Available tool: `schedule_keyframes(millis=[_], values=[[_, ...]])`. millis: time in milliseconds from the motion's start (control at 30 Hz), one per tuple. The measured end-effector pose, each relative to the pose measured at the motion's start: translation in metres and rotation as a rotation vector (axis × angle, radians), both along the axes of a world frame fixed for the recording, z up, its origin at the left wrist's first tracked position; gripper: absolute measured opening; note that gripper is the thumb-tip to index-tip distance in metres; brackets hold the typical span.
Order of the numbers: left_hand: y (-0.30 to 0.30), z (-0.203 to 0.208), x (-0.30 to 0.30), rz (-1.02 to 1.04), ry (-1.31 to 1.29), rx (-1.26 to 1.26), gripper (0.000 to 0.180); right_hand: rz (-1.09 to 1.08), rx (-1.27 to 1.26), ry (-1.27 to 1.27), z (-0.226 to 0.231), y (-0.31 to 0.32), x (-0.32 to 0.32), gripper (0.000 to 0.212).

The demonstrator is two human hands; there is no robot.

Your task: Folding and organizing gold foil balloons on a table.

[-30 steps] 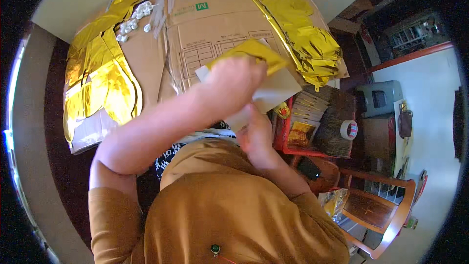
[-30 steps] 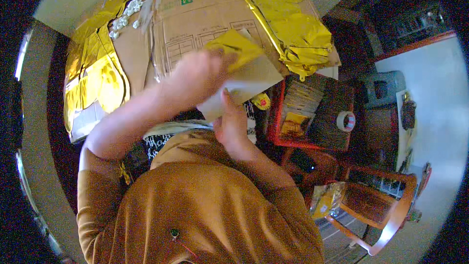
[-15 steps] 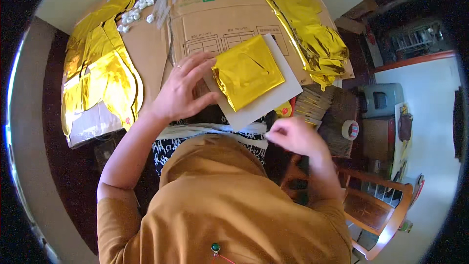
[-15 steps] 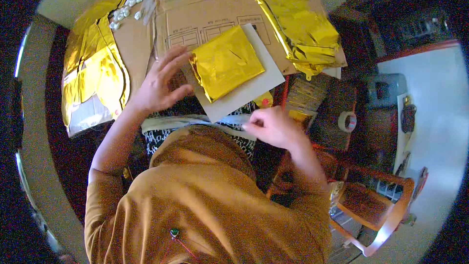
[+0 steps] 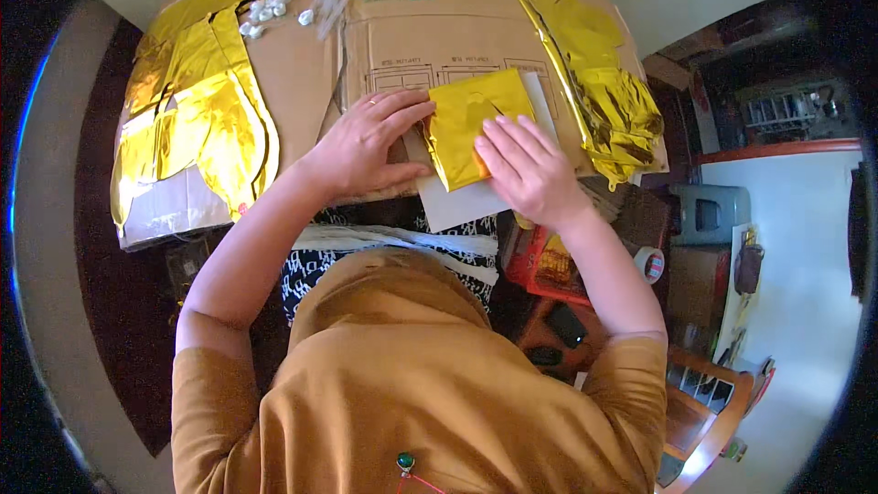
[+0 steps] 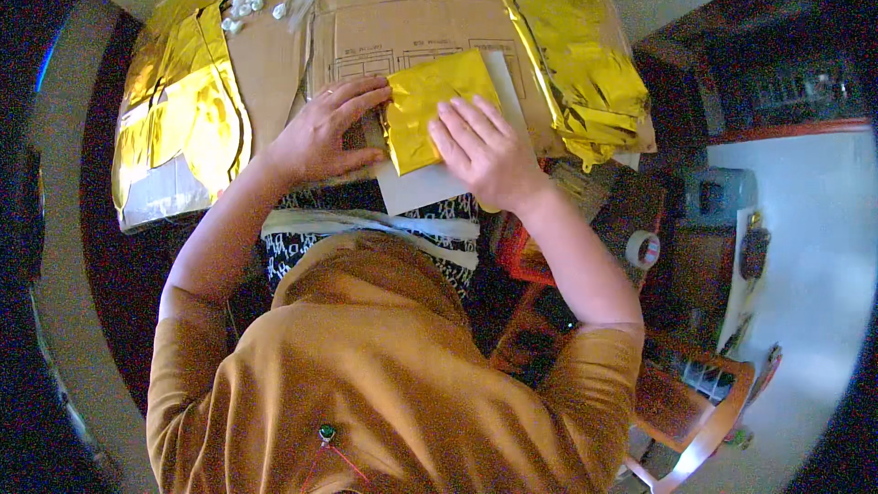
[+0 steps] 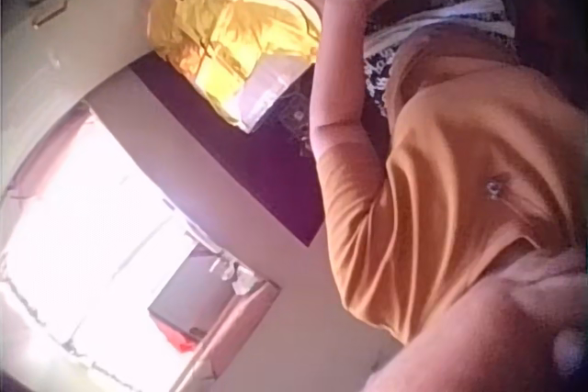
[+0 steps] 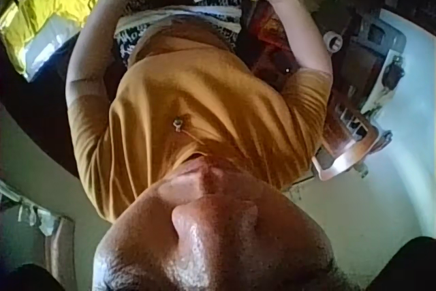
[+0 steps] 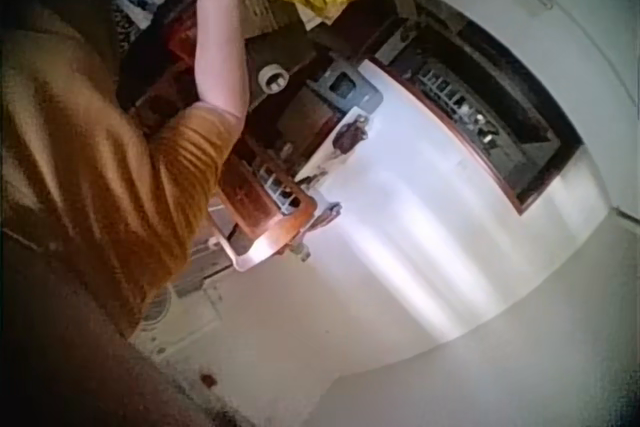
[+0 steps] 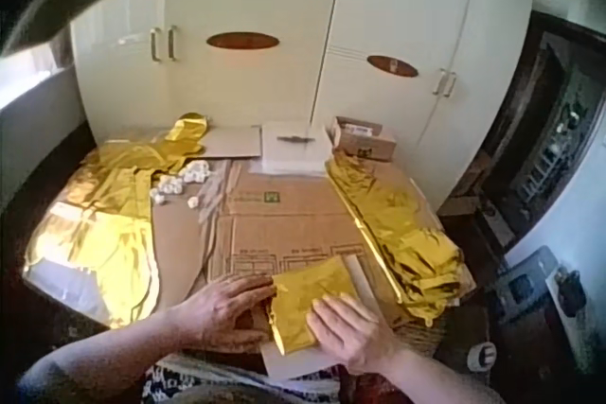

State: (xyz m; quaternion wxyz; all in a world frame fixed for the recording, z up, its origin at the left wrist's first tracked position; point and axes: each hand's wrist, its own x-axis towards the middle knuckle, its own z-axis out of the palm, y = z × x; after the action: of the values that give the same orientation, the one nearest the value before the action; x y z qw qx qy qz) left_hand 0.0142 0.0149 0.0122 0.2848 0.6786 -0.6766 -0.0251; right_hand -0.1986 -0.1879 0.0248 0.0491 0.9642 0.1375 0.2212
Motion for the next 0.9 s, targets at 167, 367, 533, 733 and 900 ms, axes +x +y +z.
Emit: schedule_keyframes(millis=[167,367,533,733,900], values=[[-0.002,-0.001,0.005,-0.027,0.053,-0.008,0.078,-0.041,-0.034,-0.053,-0.005,-0.008,0.003,0.035],[-0.002,0.001,0.005,0.011,0.066,0.003,0.078,-0.047,-0.118,-0.14,0.052,0.016,0.009,0.036],[-0.002,-0.003,0.007,-0.013,-0.005,-0.054,0.071,-0.067,-0.133,0.115,0.003,0.015,-0.01,0.04],[-0.002,0.001,0.0,-0.013,-0.016,-0.084,0.059,-0.106,0.062,0.154,-0.003,0.037,-0.018,0.042],[0.003,0.003,-0.009,-0.136,-0.067,-0.153,0.049,-0.156,0.108,0.087,-0.011,0.039,-0.02,0.041]])
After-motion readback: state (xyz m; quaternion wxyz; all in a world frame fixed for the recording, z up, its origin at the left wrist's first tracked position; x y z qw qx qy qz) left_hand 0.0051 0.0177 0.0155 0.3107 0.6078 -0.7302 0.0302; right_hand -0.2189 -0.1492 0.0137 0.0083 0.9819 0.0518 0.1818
